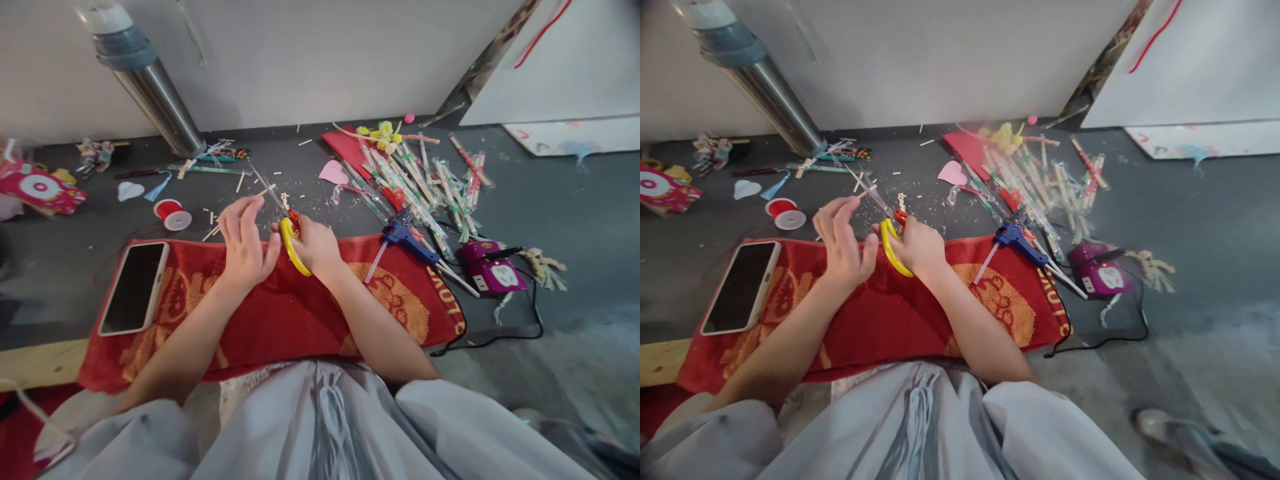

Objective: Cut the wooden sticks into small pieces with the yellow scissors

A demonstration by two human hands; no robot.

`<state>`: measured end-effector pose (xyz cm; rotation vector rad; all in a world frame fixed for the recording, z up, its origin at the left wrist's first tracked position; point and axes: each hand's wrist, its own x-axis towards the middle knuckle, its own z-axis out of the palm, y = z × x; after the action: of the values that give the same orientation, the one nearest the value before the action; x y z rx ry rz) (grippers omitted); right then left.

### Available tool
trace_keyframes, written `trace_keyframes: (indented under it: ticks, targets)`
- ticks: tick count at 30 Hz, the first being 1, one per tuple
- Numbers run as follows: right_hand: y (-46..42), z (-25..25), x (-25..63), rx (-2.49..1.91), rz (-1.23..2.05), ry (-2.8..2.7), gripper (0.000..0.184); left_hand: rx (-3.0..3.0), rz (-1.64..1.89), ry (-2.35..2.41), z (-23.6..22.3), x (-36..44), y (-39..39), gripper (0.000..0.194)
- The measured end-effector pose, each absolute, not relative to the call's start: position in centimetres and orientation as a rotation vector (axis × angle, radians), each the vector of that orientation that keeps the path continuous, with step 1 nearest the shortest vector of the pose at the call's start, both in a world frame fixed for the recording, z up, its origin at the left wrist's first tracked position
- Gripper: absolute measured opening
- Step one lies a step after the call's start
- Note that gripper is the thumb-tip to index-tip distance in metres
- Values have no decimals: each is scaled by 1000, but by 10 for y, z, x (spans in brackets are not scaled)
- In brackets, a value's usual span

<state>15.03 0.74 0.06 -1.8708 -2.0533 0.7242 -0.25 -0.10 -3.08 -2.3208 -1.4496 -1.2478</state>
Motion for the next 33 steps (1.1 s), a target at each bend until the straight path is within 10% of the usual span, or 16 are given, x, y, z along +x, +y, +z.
trace_keyframes:
  ticks: [33]
  targets:
    - [0, -13, 151, -1649, 562, -2214, 61, -2252, -1137, -1624, -33, -22, 17, 27]
